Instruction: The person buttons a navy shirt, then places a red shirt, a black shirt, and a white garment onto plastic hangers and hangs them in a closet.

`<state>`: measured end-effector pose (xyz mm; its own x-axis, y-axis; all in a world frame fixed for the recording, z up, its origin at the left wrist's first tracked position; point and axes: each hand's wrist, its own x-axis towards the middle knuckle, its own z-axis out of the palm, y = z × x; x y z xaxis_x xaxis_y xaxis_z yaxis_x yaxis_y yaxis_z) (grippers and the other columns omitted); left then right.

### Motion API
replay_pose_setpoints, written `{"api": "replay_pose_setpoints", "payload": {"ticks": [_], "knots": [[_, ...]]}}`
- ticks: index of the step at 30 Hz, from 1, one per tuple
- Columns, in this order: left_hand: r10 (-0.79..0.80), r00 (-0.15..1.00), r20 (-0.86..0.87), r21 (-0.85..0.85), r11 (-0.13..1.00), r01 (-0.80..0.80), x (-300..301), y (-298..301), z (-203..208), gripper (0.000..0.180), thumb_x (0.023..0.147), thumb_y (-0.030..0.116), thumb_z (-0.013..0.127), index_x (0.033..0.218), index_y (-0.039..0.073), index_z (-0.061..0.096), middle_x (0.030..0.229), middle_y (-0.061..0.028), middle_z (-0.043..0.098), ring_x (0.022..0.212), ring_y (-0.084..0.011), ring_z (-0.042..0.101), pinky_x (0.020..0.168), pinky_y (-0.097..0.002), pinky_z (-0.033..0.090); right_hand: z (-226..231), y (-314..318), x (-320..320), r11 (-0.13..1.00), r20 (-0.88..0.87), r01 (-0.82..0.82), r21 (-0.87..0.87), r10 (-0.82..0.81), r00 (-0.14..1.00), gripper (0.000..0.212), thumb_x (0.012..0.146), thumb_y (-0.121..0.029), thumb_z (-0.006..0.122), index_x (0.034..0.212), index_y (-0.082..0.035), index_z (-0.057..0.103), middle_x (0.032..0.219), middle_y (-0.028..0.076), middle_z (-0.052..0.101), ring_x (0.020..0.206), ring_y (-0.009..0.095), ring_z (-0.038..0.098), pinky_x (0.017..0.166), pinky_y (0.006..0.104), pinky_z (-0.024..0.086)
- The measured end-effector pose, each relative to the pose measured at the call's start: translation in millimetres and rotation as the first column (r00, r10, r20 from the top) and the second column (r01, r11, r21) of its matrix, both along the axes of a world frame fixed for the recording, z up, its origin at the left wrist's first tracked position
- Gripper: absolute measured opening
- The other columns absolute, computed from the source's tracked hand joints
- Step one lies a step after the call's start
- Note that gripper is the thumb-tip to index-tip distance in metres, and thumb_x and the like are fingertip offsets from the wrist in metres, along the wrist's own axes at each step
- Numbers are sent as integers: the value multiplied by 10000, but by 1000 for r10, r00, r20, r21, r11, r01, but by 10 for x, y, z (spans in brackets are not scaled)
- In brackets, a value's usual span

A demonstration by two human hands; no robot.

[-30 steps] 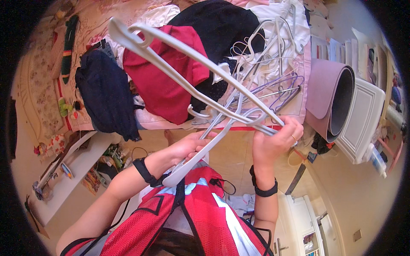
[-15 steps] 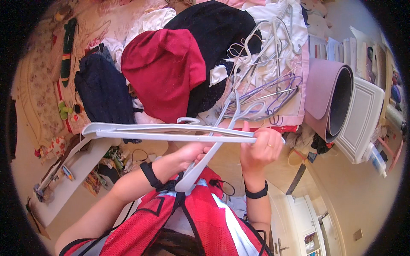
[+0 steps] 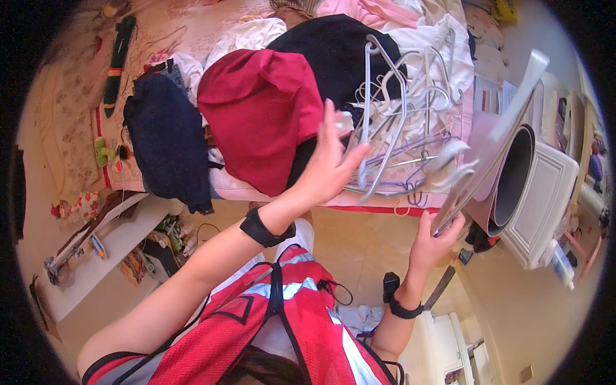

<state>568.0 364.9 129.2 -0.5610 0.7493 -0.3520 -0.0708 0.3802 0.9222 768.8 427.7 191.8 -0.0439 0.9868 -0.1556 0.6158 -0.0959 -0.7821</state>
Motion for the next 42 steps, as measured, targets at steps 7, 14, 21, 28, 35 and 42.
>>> {"api": "replay_pose_setpoints", "payload": {"ticks": [7,14,21,28,35,42], "knots": [[-183,750,-636,-287,958,-10,-943,-715,-537,736,813,253,647,1365,-46,263,1398,-267,235,1261,-420,306,1043,-459,294,-198,-155,52,970,-211,-125,-209,80,974,274,832,1,501,1105,13,497,914,74,583,751,102,539,641,220,437],[-525,532,-664,-590,805,59,-1168,-701,-998,574,721,303,725,1157,1,503,1107,-169,496,1048,-334,475,864,-448,423,-281,-377,-200,861,-212,-291,-418,219,952,251,801,1,497,1051,1,524,802,23,622,669,104,527,629,251,433],[-347,825,-445,-349,916,197,-1023,-1237,-996,216,853,161,593,933,-29,529,856,-194,609,846,-379,589,706,-433,457,-493,-535,-264,836,-177,-476,-273,442,879,536,778,27,442,1311,11,385,866,79,611,600,70,475,523,206,398],[29,986,161,-201,980,4,-412,-2355,508,176,865,135,583,951,-18,595,848,-150,619,778,-350,593,682,-363,464,-860,-719,-617,753,-396,-477,-452,310,864,462,798,19,468,1258,32,422,841,89,622,556,54,471,491,187,379],[-347,935,-70,313,883,351,-196,-2505,1013,236,826,145,652,1020,16,619,1182,-221,514,1152,-431,439,987,-496,317,-737,-1228,-1405,660,-484,-499,-562,227,845,222,868,-120,640,1006,-3,512,718,-4,568,530,32,465,467,170,355],[-436,900,12,508,778,370,-339,-2550,1256,245,852,127,615,1040,-27,581,1178,-229,475,1152,-462,388,985,-497,311,-620,-1684,-1489,477,-565,-568,-671,167,808,382,841,-276,666,1079,-3,547,968,38,616,853,127,569,765,285,461]]}}
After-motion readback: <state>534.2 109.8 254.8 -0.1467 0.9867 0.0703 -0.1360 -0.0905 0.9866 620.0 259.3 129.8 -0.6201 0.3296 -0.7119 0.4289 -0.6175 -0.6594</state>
